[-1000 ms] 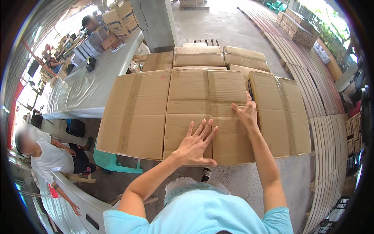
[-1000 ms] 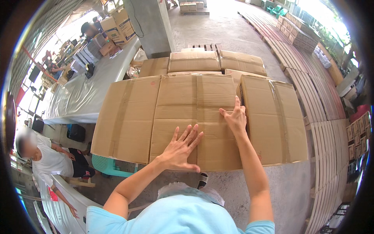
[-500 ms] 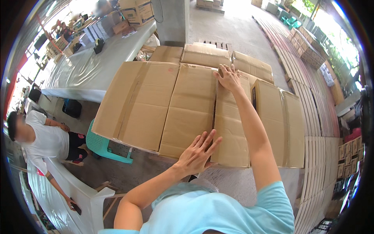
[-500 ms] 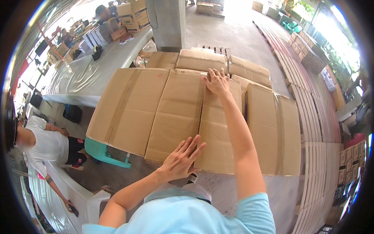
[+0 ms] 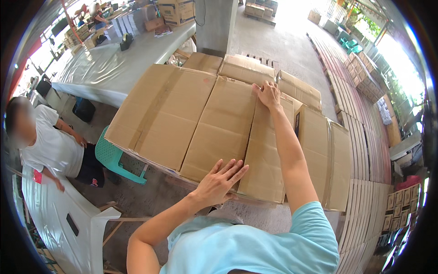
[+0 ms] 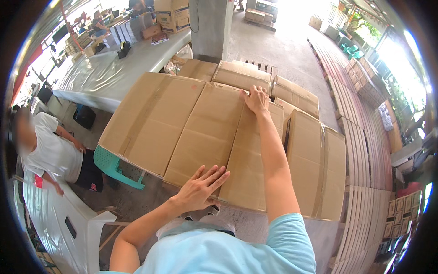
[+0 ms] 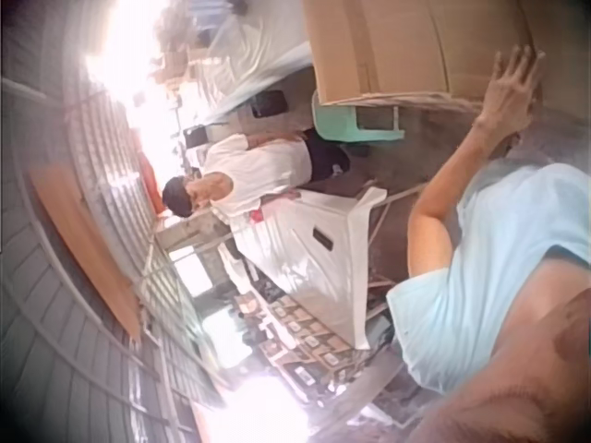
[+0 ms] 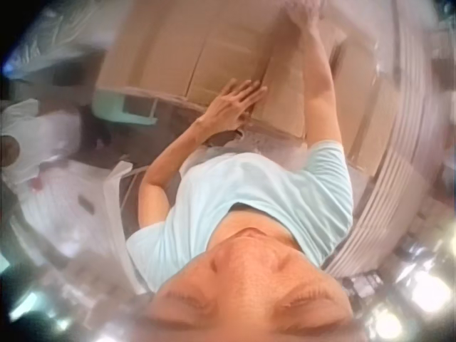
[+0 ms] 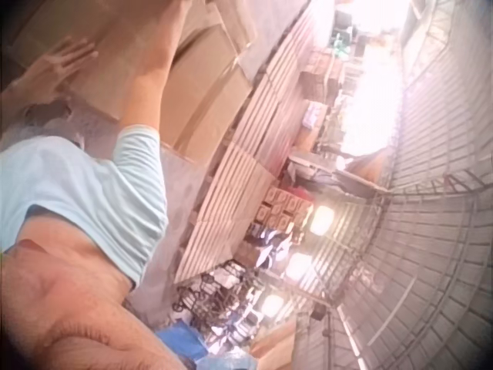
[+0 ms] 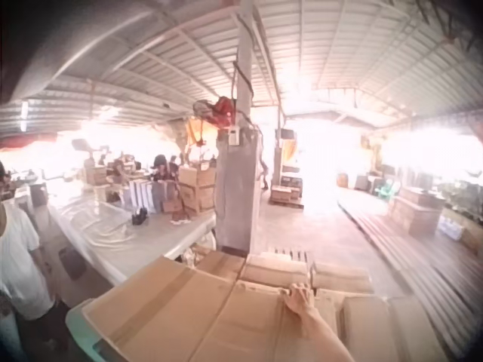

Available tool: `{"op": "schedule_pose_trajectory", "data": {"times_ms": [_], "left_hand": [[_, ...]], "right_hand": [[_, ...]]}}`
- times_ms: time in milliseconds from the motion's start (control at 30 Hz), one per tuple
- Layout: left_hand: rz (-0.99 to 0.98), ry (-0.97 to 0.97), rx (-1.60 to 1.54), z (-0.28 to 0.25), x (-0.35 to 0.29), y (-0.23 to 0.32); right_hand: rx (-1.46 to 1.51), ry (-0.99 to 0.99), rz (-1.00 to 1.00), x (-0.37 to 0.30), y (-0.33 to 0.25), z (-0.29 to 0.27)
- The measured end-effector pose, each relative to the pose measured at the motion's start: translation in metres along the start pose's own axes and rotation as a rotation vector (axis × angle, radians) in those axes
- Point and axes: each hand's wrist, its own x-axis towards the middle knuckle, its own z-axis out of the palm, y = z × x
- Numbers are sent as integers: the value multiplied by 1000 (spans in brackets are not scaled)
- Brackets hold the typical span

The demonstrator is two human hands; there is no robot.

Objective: The person takes stacks of notebooks from a table and places them into a cardboard box, then closes the box, tapes it shut using a tape dispenser, and writes on the box with a pen before checking a logbook.

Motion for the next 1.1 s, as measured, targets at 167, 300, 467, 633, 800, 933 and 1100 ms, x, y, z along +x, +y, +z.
{"op": "schedule_pose_trajectory", "data": {"times_ms": [167, 300, 467, 633, 800, 933, 1100], "left_hand": [[-53, 20, -72, 3, -2, 4], [-59, 12, -89, 1, -2, 6], [-74, 19, -43, 7, 0, 2], [-56, 93, -82, 10, 3, 0], [-81, 194, 68, 23, -23, 2], [20, 282, 32, 46, -8, 4], [-47, 291, -16, 61, -23, 0]], "right_hand": [[-19, -171, 87, 9, -8, -2], [16, -223, 183, 16, -10, 2], [-81, -201, 198, 20, -4, 4], [-88, -186, 153, 31, -4, 8], [-32, -357, -134, 37, -21, 36], [43, -376, -81, 35, 36, 31], [64, -502, 5, 35, -26, 33]]}}
